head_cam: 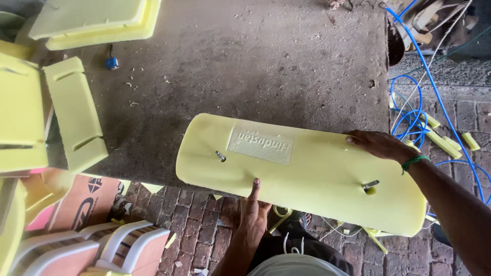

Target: The person uses both hands to press, smooth, and shape a long yellow foam piece on a workbench. They repeatedly rub the surface and edges, flip the piece over, and continue smoothing the opposite side. Foam shavings and other cut pieces are visible on the bench and floor.

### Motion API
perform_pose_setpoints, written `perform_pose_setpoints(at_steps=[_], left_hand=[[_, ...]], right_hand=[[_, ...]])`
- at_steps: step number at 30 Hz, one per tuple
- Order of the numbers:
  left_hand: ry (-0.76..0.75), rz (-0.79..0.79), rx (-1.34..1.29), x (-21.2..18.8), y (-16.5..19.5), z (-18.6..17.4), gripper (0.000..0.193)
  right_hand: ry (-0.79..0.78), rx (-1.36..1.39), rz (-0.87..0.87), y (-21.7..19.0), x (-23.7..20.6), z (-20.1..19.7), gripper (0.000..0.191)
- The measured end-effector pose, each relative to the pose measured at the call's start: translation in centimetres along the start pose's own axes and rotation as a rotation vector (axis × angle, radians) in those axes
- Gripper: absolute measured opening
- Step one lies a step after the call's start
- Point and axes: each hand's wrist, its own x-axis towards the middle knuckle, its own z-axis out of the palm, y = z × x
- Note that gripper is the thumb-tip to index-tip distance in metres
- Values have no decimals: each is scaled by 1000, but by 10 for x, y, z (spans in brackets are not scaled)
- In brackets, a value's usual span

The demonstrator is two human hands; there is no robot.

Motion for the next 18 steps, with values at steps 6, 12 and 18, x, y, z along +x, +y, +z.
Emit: perform_pose_setpoints(at_steps=[6,12,18], left_hand=[[3,76,245,9,59,49,99],[-244,455,616,55,143,125,109],[-317,383,1060,84,129,60,109]], right_hand=[[229,242,-2,6,-51,27,61],[433,573,-11,-45,-106,67,63],[300,822,211,-128,-108,182,65]])
